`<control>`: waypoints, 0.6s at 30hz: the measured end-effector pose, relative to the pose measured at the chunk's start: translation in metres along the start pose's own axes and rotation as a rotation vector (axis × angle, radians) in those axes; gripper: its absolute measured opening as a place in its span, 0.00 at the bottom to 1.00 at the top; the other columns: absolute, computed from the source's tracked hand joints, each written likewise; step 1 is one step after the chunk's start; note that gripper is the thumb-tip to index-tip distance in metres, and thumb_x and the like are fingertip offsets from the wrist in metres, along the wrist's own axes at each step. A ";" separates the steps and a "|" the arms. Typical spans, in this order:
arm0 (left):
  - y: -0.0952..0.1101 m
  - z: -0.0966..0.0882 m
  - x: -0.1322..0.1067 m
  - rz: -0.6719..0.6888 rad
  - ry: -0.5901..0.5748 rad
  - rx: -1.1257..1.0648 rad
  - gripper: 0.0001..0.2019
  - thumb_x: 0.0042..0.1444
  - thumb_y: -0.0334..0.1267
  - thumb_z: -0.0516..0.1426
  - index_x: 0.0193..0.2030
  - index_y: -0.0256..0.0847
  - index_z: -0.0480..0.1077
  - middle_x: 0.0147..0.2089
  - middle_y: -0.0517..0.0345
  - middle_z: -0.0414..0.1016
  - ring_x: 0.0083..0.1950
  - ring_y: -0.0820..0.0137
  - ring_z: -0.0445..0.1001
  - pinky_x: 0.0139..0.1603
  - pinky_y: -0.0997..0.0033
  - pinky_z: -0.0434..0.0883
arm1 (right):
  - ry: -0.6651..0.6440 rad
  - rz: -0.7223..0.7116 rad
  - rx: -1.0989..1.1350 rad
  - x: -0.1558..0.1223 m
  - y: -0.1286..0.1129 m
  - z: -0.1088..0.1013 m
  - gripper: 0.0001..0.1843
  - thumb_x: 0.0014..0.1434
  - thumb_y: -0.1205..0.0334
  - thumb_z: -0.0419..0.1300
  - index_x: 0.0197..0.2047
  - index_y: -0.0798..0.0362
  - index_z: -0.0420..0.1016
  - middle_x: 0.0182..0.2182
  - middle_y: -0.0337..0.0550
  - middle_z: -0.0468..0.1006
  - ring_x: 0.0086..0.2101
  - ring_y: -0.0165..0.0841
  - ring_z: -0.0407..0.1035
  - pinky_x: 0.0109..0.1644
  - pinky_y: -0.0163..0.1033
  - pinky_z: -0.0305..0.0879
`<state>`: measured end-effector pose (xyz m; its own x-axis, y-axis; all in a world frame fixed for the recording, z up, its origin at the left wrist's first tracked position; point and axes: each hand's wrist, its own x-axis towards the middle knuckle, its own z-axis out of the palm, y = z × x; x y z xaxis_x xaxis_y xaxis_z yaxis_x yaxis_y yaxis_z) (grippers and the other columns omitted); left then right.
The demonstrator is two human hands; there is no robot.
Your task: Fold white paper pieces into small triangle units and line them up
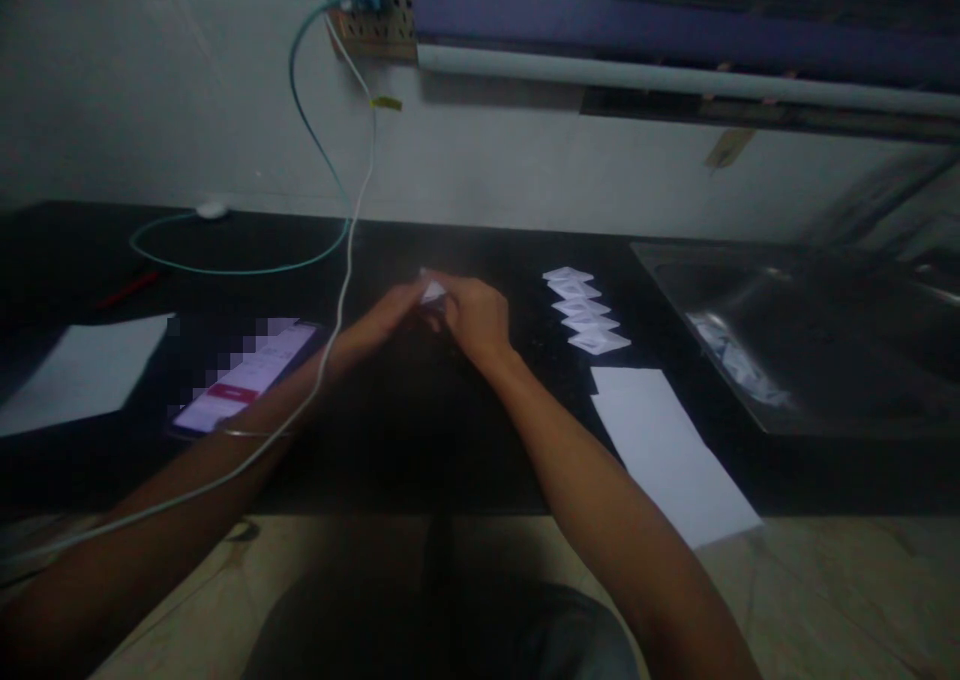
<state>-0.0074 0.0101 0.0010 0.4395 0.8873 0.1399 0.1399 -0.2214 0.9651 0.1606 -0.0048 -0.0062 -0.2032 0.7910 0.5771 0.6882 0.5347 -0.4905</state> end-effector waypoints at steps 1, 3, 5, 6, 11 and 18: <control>0.001 0.000 -0.001 0.016 -0.016 0.005 0.30 0.64 0.62 0.48 0.36 0.34 0.75 0.32 0.50 0.79 0.30 0.71 0.76 0.26 0.76 0.65 | 0.004 0.000 0.019 0.000 0.001 0.001 0.23 0.62 0.72 0.55 0.56 0.45 0.79 0.48 0.43 0.83 0.48 0.41 0.75 0.55 0.47 0.68; 0.003 -0.001 -0.003 0.040 -0.042 -0.009 0.29 0.64 0.60 0.50 0.33 0.33 0.75 0.31 0.49 0.79 0.30 0.71 0.76 0.29 0.75 0.68 | 0.019 0.010 0.092 0.001 0.003 0.002 0.21 0.62 0.70 0.55 0.54 0.46 0.80 0.48 0.43 0.82 0.49 0.41 0.75 0.56 0.48 0.68; 0.005 -0.001 -0.005 0.041 -0.049 -0.023 0.27 0.64 0.59 0.52 0.32 0.33 0.76 0.31 0.49 0.80 0.30 0.71 0.76 0.31 0.75 0.69 | 0.025 0.042 0.206 0.003 0.005 0.003 0.18 0.62 0.67 0.56 0.51 0.48 0.81 0.49 0.43 0.82 0.50 0.40 0.75 0.56 0.48 0.69; 0.006 -0.001 -0.006 0.035 -0.051 -0.025 0.27 0.63 0.58 0.53 0.32 0.33 0.76 0.30 0.49 0.79 0.30 0.72 0.75 0.32 0.75 0.70 | 0.013 0.071 0.278 0.005 0.006 0.004 0.17 0.61 0.66 0.57 0.51 0.48 0.80 0.48 0.43 0.83 0.49 0.39 0.75 0.55 0.47 0.70; 0.003 -0.004 -0.006 0.026 -0.061 0.005 0.26 0.63 0.56 0.54 0.27 0.34 0.75 0.23 0.53 0.76 0.25 0.74 0.72 0.31 0.75 0.69 | -0.181 0.212 0.686 0.010 0.014 0.005 0.21 0.56 0.64 0.60 0.54 0.51 0.76 0.42 0.44 0.83 0.39 0.35 0.77 0.45 0.41 0.74; -0.005 -0.010 -0.001 0.016 -0.096 0.017 0.22 0.63 0.53 0.55 0.33 0.33 0.76 0.28 0.52 0.78 0.25 0.75 0.73 0.28 0.76 0.67 | -0.229 0.377 0.890 0.012 0.024 0.002 0.15 0.59 0.55 0.59 0.47 0.51 0.78 0.45 0.45 0.81 0.40 0.35 0.76 0.38 0.37 0.74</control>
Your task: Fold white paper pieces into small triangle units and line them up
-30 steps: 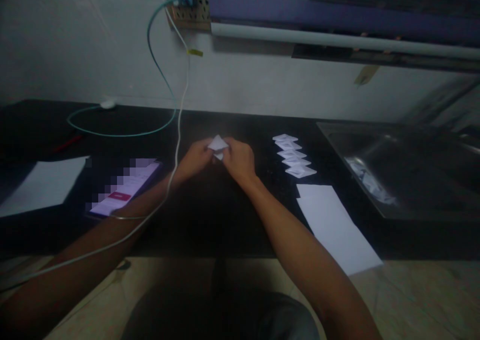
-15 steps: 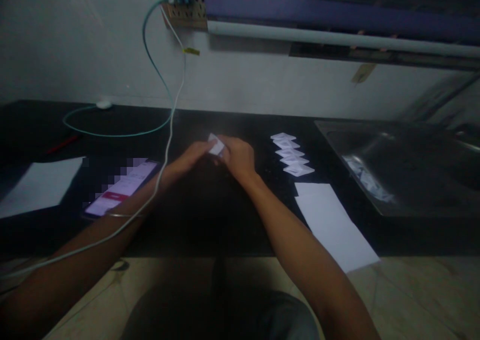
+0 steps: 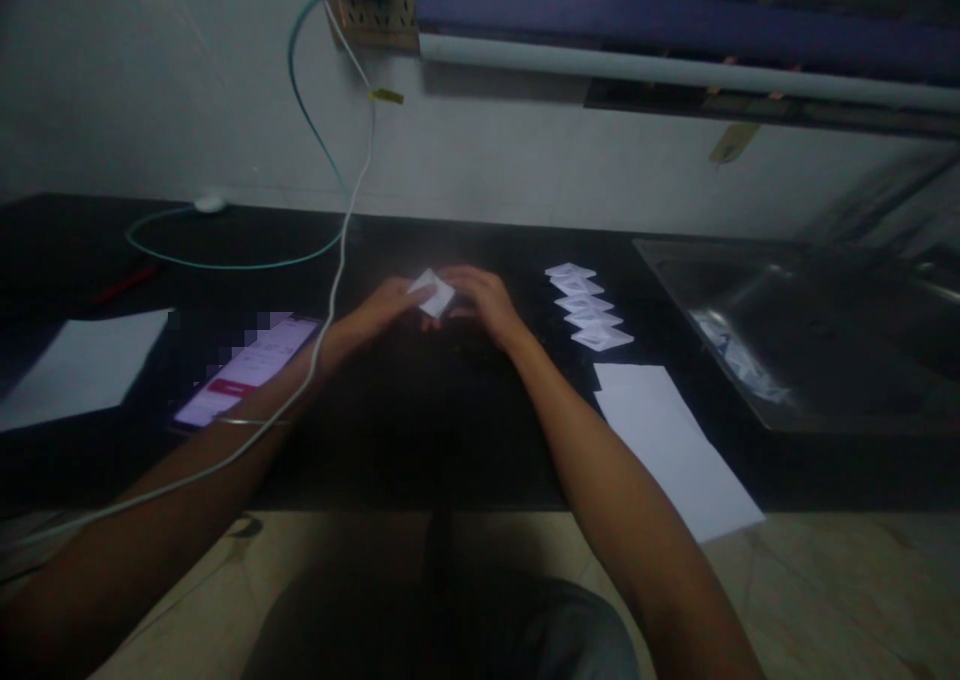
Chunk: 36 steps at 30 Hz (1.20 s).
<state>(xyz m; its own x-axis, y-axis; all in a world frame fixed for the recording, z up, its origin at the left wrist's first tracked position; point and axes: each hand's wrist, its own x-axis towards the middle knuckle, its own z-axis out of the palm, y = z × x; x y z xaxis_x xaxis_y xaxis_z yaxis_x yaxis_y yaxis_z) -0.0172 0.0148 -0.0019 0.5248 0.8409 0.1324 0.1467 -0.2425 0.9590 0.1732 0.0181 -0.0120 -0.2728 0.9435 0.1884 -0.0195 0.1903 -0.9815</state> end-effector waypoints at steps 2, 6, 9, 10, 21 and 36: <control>0.000 0.001 0.001 0.015 -0.045 0.064 0.23 0.62 0.54 0.56 0.30 0.34 0.75 0.26 0.53 0.77 0.25 0.74 0.72 0.30 0.75 0.68 | 0.012 0.015 -0.003 0.001 0.003 0.000 0.16 0.58 0.50 0.63 0.42 0.52 0.79 0.38 0.44 0.82 0.36 0.34 0.76 0.36 0.37 0.74; 0.001 0.004 0.001 0.076 -0.078 0.155 0.27 0.63 0.58 0.55 0.27 0.34 0.74 0.24 0.54 0.77 0.24 0.75 0.72 0.30 0.76 0.68 | 0.028 -0.007 0.016 0.002 0.010 0.001 0.18 0.50 0.48 0.71 0.38 0.53 0.81 0.32 0.42 0.81 0.32 0.32 0.75 0.38 0.38 0.72; 0.001 0.003 0.000 0.114 -0.109 0.190 0.30 0.63 0.61 0.52 0.27 0.34 0.75 0.24 0.53 0.78 0.23 0.75 0.72 0.30 0.76 0.68 | 0.074 -0.013 0.047 0.003 0.013 0.000 0.19 0.45 0.50 0.74 0.36 0.53 0.82 0.32 0.42 0.82 0.33 0.32 0.74 0.40 0.38 0.70; 0.001 0.003 0.000 0.125 -0.124 0.194 0.31 0.63 0.62 0.52 0.27 0.34 0.75 0.24 0.53 0.78 0.23 0.75 0.72 0.30 0.77 0.68 | 0.081 -0.007 0.058 0.003 0.013 0.000 0.18 0.44 0.50 0.75 0.35 0.53 0.82 0.32 0.42 0.82 0.33 0.32 0.74 0.40 0.38 0.70; 0.005 0.004 -0.003 0.040 -0.114 0.039 0.24 0.62 0.55 0.56 0.26 0.34 0.74 0.21 0.56 0.75 0.23 0.75 0.72 0.28 0.77 0.68 | -0.028 0.067 0.104 0.001 0.005 -0.001 0.17 0.45 0.47 0.74 0.30 0.52 0.82 0.30 0.43 0.82 0.31 0.32 0.73 0.40 0.40 0.68; -0.008 0.005 0.001 0.187 0.167 0.179 0.22 0.67 0.54 0.51 0.31 0.37 0.69 0.21 0.64 0.65 0.20 0.78 0.63 0.20 0.79 0.58 | 0.021 0.163 0.233 0.002 0.003 0.004 0.22 0.42 0.49 0.76 0.39 0.51 0.82 0.33 0.41 0.81 0.33 0.30 0.74 0.38 0.37 0.71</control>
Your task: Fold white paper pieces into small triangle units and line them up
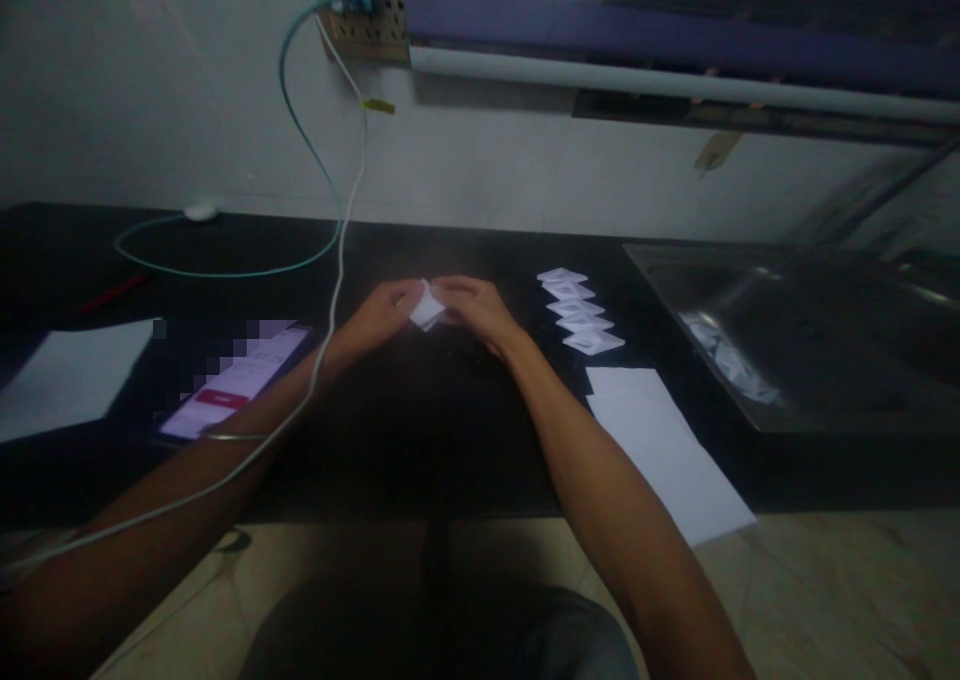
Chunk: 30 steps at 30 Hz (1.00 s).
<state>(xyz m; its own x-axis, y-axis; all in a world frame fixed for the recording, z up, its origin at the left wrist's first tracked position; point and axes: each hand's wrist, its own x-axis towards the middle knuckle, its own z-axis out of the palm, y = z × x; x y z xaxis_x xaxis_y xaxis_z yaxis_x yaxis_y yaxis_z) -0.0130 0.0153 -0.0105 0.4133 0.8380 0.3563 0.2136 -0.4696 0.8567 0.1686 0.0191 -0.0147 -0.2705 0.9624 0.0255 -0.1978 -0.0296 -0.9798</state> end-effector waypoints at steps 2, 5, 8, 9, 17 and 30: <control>-0.003 -0.001 0.000 0.021 0.037 0.030 0.21 0.67 0.53 0.51 0.31 0.38 0.68 0.21 0.64 0.64 0.20 0.78 0.63 0.20 0.79 0.58 | -0.002 0.022 -0.004 -0.001 -0.002 -0.001 0.23 0.39 0.52 0.77 0.38 0.52 0.81 0.31 0.40 0.81 0.32 0.30 0.73 0.36 0.36 0.71; 0.001 -0.001 0.000 0.010 0.033 -0.002 0.21 0.67 0.53 0.52 0.31 0.38 0.67 0.21 0.65 0.64 0.19 0.79 0.61 0.18 0.79 0.56 | 0.040 -0.029 -0.050 -0.002 -0.003 -0.001 0.23 0.38 0.51 0.78 0.35 0.53 0.80 0.28 0.39 0.80 0.29 0.29 0.72 0.34 0.35 0.71; 0.007 -0.002 -0.001 -0.033 -0.005 -0.105 0.21 0.65 0.54 0.53 0.31 0.38 0.67 0.20 0.66 0.63 0.17 0.80 0.60 0.17 0.79 0.55 | 0.051 -0.080 -0.080 -0.002 -0.003 0.000 0.23 0.39 0.49 0.77 0.35 0.53 0.79 0.26 0.39 0.80 0.27 0.28 0.71 0.33 0.35 0.71; 0.009 -0.002 -0.001 -0.054 -0.019 -0.140 0.21 0.65 0.54 0.54 0.31 0.38 0.67 0.19 0.66 0.63 0.17 0.80 0.59 0.17 0.79 0.56 | 0.049 -0.092 -0.082 -0.002 -0.003 0.000 0.24 0.39 0.48 0.77 0.35 0.53 0.78 0.26 0.38 0.79 0.26 0.28 0.71 0.32 0.35 0.71; 0.019 -0.007 -0.004 -0.231 -0.167 -0.030 0.27 0.66 0.53 0.52 0.20 0.37 0.64 0.14 0.64 0.62 0.15 0.81 0.57 0.18 0.81 0.54 | 0.110 -0.172 -0.029 0.004 0.003 -0.007 0.23 0.41 0.49 0.76 0.35 0.50 0.73 0.24 0.33 0.76 0.25 0.27 0.69 0.32 0.34 0.70; 0.020 -0.002 -0.005 -0.222 -0.196 -0.053 0.22 0.61 0.49 0.60 0.20 0.37 0.68 0.15 0.63 0.64 0.15 0.80 0.60 0.17 0.80 0.54 | 0.026 -0.091 -0.072 0.000 0.002 -0.003 0.20 0.41 0.48 0.76 0.33 0.52 0.80 0.30 0.40 0.81 0.30 0.30 0.72 0.38 0.37 0.68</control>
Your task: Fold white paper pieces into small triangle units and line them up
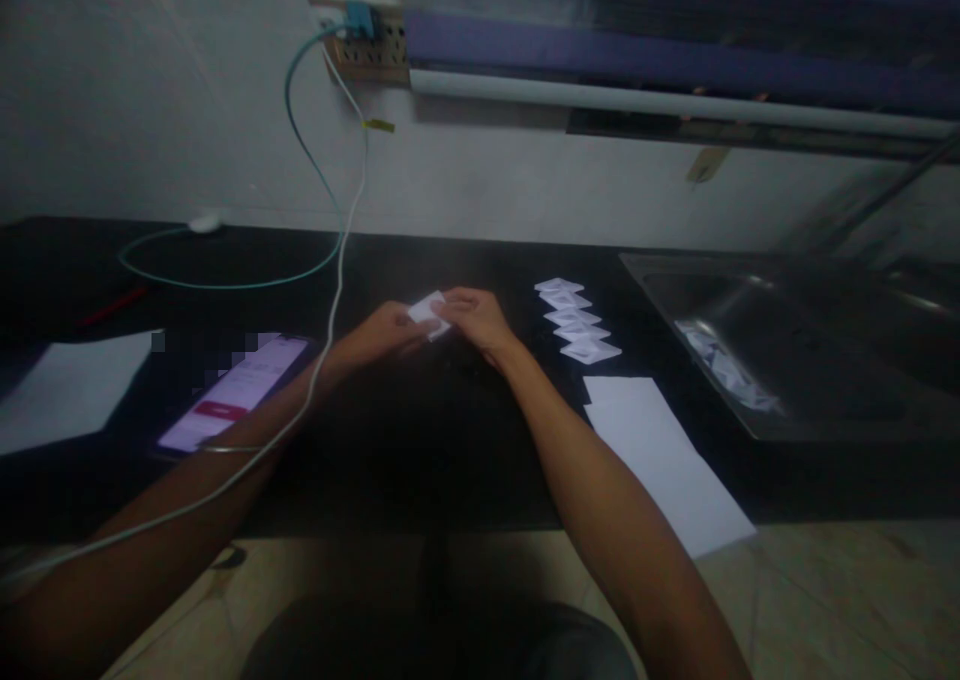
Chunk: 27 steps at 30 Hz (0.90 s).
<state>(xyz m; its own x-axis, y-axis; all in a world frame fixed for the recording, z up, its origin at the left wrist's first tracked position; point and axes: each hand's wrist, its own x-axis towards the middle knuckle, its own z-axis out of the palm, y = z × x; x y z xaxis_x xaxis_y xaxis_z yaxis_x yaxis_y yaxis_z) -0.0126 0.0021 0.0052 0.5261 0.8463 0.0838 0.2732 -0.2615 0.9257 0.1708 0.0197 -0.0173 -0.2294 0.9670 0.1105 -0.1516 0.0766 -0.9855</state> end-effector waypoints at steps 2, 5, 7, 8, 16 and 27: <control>0.000 -0.001 0.001 0.001 -0.029 -0.004 0.20 0.60 0.48 0.61 0.22 0.36 0.70 0.15 0.63 0.65 0.15 0.80 0.61 0.17 0.80 0.54 | 0.037 -0.029 -0.014 0.001 0.002 0.000 0.20 0.40 0.49 0.76 0.32 0.52 0.80 0.30 0.41 0.81 0.30 0.31 0.73 0.38 0.37 0.68; -0.002 -0.003 0.002 -0.001 -0.041 0.013 0.20 0.60 0.49 0.60 0.23 0.36 0.71 0.14 0.63 0.65 0.15 0.80 0.61 0.18 0.81 0.54 | 0.079 -0.044 -0.014 0.003 0.003 0.001 0.20 0.39 0.50 0.76 0.31 0.53 0.80 0.29 0.40 0.81 0.30 0.31 0.73 0.37 0.37 0.68; -0.003 -0.003 0.002 -0.002 -0.034 0.016 0.20 0.60 0.49 0.60 0.23 0.35 0.71 0.15 0.63 0.66 0.16 0.80 0.61 0.18 0.81 0.55 | 0.090 -0.046 0.010 0.003 0.003 0.001 0.19 0.38 0.51 0.77 0.30 0.53 0.79 0.29 0.40 0.81 0.30 0.30 0.72 0.37 0.37 0.67; -0.003 -0.003 0.002 -0.002 -0.031 0.015 0.20 0.61 0.49 0.59 0.24 0.35 0.72 0.15 0.63 0.66 0.16 0.80 0.61 0.18 0.81 0.55 | 0.092 -0.046 0.031 0.003 0.003 0.001 0.19 0.38 0.51 0.77 0.30 0.53 0.79 0.29 0.40 0.81 0.30 0.30 0.72 0.38 0.37 0.67; -0.004 0.000 0.003 -0.006 -0.017 0.026 0.22 0.61 0.51 0.58 0.24 0.35 0.71 0.14 0.63 0.65 0.15 0.80 0.61 0.18 0.81 0.55 | 0.088 -0.023 0.054 0.004 0.005 0.002 0.20 0.41 0.50 0.76 0.33 0.53 0.80 0.28 0.39 0.80 0.29 0.30 0.72 0.37 0.37 0.68; 0.001 -0.006 0.002 0.047 0.153 -0.136 0.28 0.59 0.61 0.56 0.22 0.37 0.67 0.15 0.62 0.64 0.15 0.81 0.58 0.17 0.80 0.53 | -0.109 -0.148 -0.037 -0.004 -0.009 -0.001 0.33 0.43 0.54 0.75 0.54 0.45 0.76 0.39 0.40 0.82 0.39 0.35 0.76 0.50 0.44 0.73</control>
<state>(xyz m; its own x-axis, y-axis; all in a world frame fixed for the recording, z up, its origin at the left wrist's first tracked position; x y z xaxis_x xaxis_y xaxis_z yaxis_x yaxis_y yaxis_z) -0.0162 0.0064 0.0080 0.4045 0.8980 0.1732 0.1348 -0.2459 0.9599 0.1742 0.0150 -0.0087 -0.3104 0.9127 0.2659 -0.1565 0.2268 -0.9613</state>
